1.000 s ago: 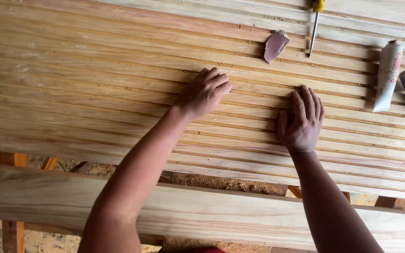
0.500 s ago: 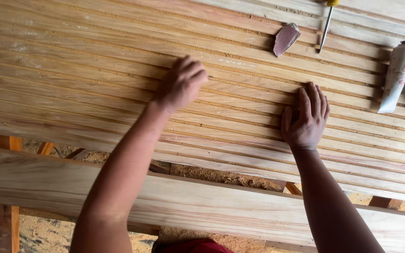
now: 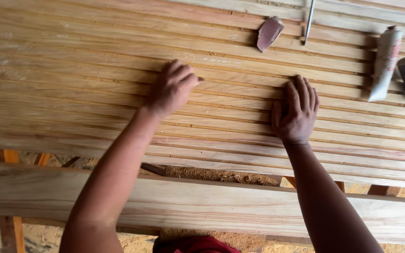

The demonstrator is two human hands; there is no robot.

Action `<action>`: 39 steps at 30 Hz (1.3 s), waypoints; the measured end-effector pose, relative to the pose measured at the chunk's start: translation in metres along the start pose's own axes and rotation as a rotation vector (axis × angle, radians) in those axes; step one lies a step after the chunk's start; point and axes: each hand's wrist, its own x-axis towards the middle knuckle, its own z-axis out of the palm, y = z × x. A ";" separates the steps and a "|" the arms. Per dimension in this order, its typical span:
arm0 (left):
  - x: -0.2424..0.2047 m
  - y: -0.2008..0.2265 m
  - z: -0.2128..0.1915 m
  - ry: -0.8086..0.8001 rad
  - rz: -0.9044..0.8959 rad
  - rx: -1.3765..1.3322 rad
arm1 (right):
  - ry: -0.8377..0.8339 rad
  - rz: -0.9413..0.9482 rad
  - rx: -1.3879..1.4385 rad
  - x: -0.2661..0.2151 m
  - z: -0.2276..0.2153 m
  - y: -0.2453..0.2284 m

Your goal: The person sands a large wooden tabletop with a sanding block, moving back and forth along the grain. They occasionally pause to wipe away dust and use a chisel to scrape small areas. Another person briefly uses a power sander on the same table.

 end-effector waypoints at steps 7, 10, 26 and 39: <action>0.033 0.030 0.023 0.101 0.054 -0.118 | 0.001 0.020 0.022 -0.004 -0.004 0.001; 0.041 0.034 0.037 0.098 0.068 -0.125 | -0.005 0.012 0.011 0.002 -0.007 -0.007; 0.004 0.037 0.027 0.100 -0.067 -0.033 | -0.029 0.007 0.014 -0.007 -0.004 -0.001; 0.036 -0.040 -0.004 0.467 -0.390 0.015 | -0.028 0.018 -0.011 -0.006 -0.002 -0.001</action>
